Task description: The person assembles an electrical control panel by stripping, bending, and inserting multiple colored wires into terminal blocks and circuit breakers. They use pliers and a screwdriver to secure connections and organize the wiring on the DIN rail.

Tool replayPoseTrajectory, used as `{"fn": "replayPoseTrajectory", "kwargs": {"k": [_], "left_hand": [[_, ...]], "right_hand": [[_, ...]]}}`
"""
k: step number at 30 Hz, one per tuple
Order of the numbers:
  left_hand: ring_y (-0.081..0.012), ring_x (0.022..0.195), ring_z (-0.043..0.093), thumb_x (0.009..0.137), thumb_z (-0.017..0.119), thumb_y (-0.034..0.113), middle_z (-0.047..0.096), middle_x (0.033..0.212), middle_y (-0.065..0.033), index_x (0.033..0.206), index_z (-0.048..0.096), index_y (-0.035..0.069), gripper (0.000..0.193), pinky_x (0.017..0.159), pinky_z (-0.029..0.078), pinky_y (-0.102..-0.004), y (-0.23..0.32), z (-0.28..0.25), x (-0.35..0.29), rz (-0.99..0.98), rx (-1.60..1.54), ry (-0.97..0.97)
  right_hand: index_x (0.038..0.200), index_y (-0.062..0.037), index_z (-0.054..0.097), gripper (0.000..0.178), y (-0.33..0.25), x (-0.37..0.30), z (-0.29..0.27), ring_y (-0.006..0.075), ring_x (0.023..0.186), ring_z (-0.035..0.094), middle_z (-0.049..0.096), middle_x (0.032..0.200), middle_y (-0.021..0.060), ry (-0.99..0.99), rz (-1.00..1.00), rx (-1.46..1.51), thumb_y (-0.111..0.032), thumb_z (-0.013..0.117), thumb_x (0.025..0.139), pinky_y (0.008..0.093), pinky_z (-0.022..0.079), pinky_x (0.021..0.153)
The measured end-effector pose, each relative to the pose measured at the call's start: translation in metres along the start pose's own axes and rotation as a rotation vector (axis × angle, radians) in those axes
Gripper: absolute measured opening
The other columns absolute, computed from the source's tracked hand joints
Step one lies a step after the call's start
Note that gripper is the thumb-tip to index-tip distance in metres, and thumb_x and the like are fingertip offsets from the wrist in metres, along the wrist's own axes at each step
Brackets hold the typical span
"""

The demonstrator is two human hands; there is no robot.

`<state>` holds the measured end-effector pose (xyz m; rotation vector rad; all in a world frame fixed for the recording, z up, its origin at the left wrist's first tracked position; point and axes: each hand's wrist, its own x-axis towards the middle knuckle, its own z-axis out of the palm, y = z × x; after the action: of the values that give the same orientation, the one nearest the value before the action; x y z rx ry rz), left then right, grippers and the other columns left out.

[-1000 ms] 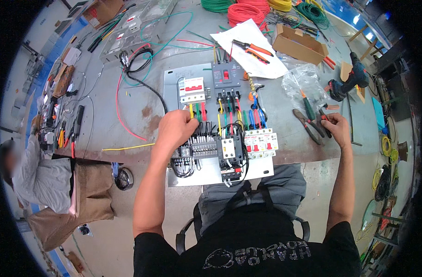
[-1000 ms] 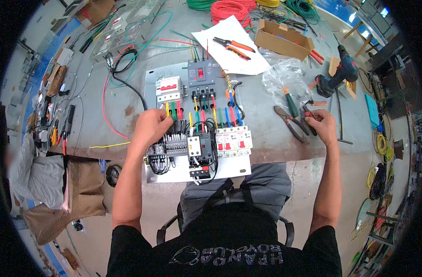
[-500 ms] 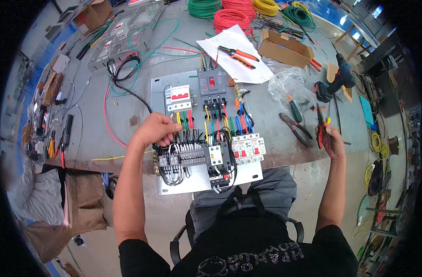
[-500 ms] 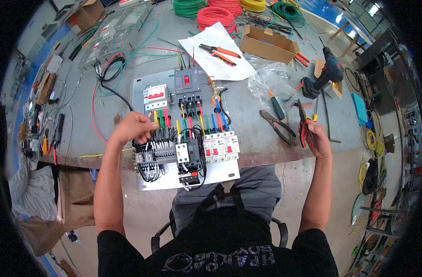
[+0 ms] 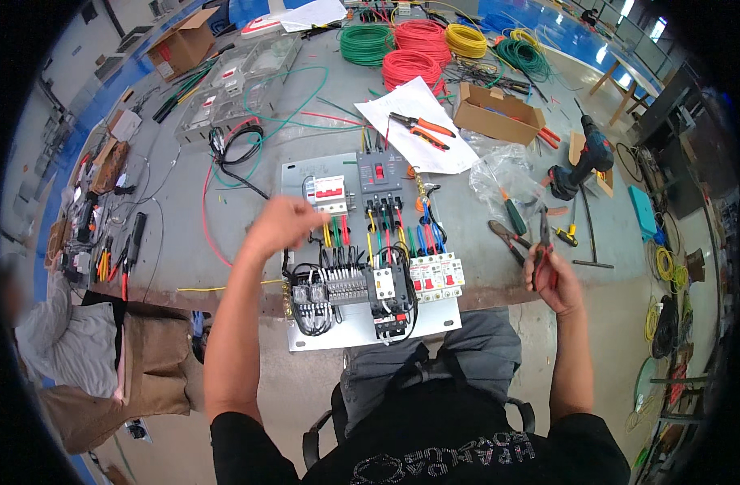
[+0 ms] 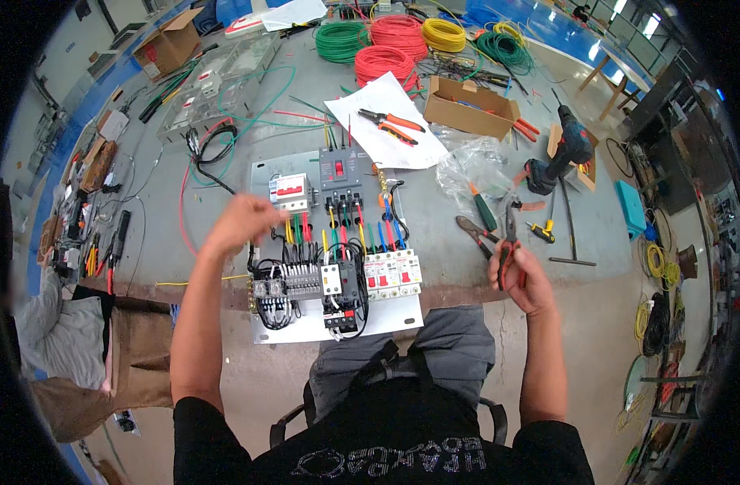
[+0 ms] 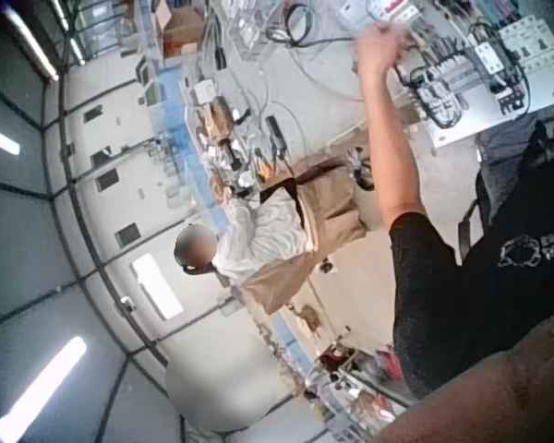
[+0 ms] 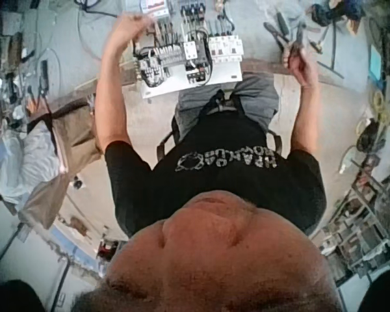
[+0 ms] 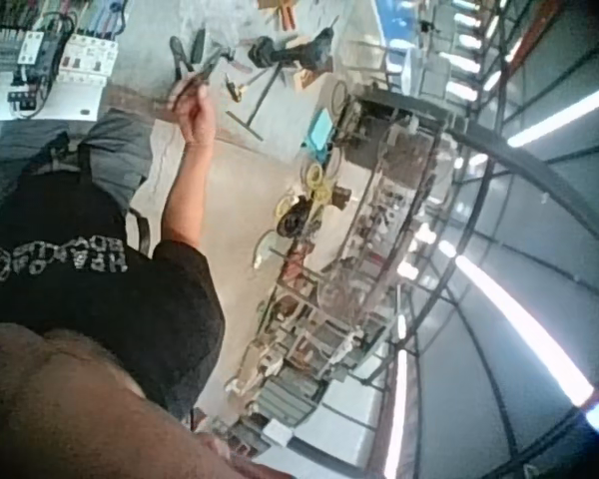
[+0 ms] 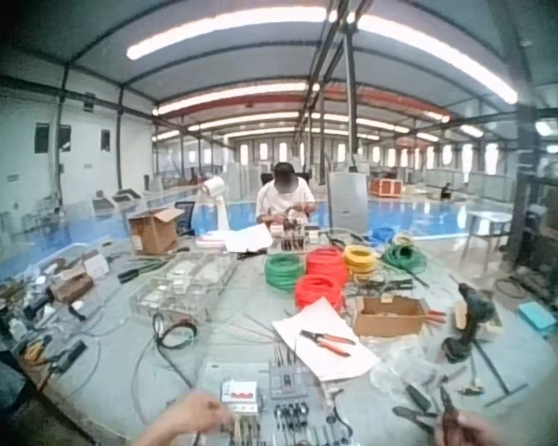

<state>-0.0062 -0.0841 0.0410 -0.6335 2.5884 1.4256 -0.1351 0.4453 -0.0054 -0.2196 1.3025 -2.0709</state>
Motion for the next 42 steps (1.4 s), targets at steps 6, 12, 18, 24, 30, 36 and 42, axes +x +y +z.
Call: {"fn": "replayPoseTrajectory", "kwargs": {"k": [6,12,18,24,30,36,42], "left_hand": [[-0.0244,0.079,0.07,0.084,0.082,0.03,0.074,0.085,-0.012,0.093,0.074,0.002,0.03,0.073,0.054,-0.039,0.004,-0.023,0.108,0.377,0.33,0.225],[-0.0309,0.09,0.072,0.076,0.088,0.04,0.076,0.097,-0.0155,0.102,0.074,0.004,0.047,0.079,0.056,-0.0427,-0.016,0.006,0.184,0.496,0.516,0.112],[-0.0338,0.096,0.07,0.077,0.088,0.045,0.074,0.1,-0.0149,0.105,0.07,0.007,0.051,0.081,0.054,-0.0456,-0.031,0.013,0.181,0.458,0.515,0.178],[-0.0347,0.095,0.069,0.085,0.082,0.041,0.074,0.097,-0.0148,0.093,0.07,0.005,0.039,0.079,0.054,-0.0467,-0.038,0.008,0.19,0.425,0.47,0.185],[-0.0339,0.092,0.069,0.088,0.079,0.037,0.072,0.092,-0.0141,0.101,0.071,0.007,0.033,0.08,0.053,-0.0465,-0.045,-0.008,0.166,0.489,0.495,0.241],[-0.0363,0.103,0.067,0.09,0.075,0.025,0.071,0.102,-0.0141,0.106,0.073,0.01,0.022,0.087,0.054,-0.048,-0.051,-0.016,0.136,0.524,0.471,0.237],[-0.0386,0.101,0.066,0.09,0.067,0.012,0.067,0.098,-0.0173,0.091,0.064,0.002,0.01,0.082,0.054,-0.0501,-0.053,-0.001,0.146,0.703,0.614,0.265]], "right_hand": [[0.121,-0.0047,0.063,0.026,0.042,-0.002,0.023,0.0173,0.075,0.069,0.071,0.089,0.0071,0.22,0.101,-0.403,-0.019,0.069,0.1,0.0318,0.057,0.065],[0.117,-0.0037,0.06,0.02,0.067,-0.012,0.024,0.0193,0.073,0.07,0.071,0.089,0.0091,0.293,-0.074,-0.394,-0.015,0.066,0.102,0.0323,0.058,0.064],[0.116,-0.0027,0.059,0.018,0.103,-0.066,0.089,0.024,0.085,0.075,0.073,0.098,0.0122,0.177,0.337,-0.431,-0.017,0.063,0.106,0.0331,0.058,0.066],[0.116,-0.0017,0.056,0.017,0.129,-0.077,0.127,0.0324,0.114,0.072,0.07,0.12,0.0213,0.197,0.204,-0.189,-0.016,0.059,0.108,0.0425,0.063,0.087],[0.117,-0.0007,0.055,0.022,0.127,-0.071,0.117,0.0316,0.107,0.074,0.071,0.119,0.0233,0.307,0.108,-0.262,-0.02,0.06,0.108,0.0439,0.061,0.091],[0.115,-0.0001,0.058,0.026,0.079,-0.034,0.116,0.0256,0.093,0.076,0.075,0.102,0.0155,0.225,0.286,-0.528,-0.025,0.06,0.109,0.0353,0.06,0.076],[0.111,-0.0026,0.059,0.024,0.052,-0.024,0.108,0.0245,0.084,0.076,0.074,0.099,0.0143,0.261,0.237,-0.439,-0.026,0.06,0.108,0.0364,0.062,0.072]]}}
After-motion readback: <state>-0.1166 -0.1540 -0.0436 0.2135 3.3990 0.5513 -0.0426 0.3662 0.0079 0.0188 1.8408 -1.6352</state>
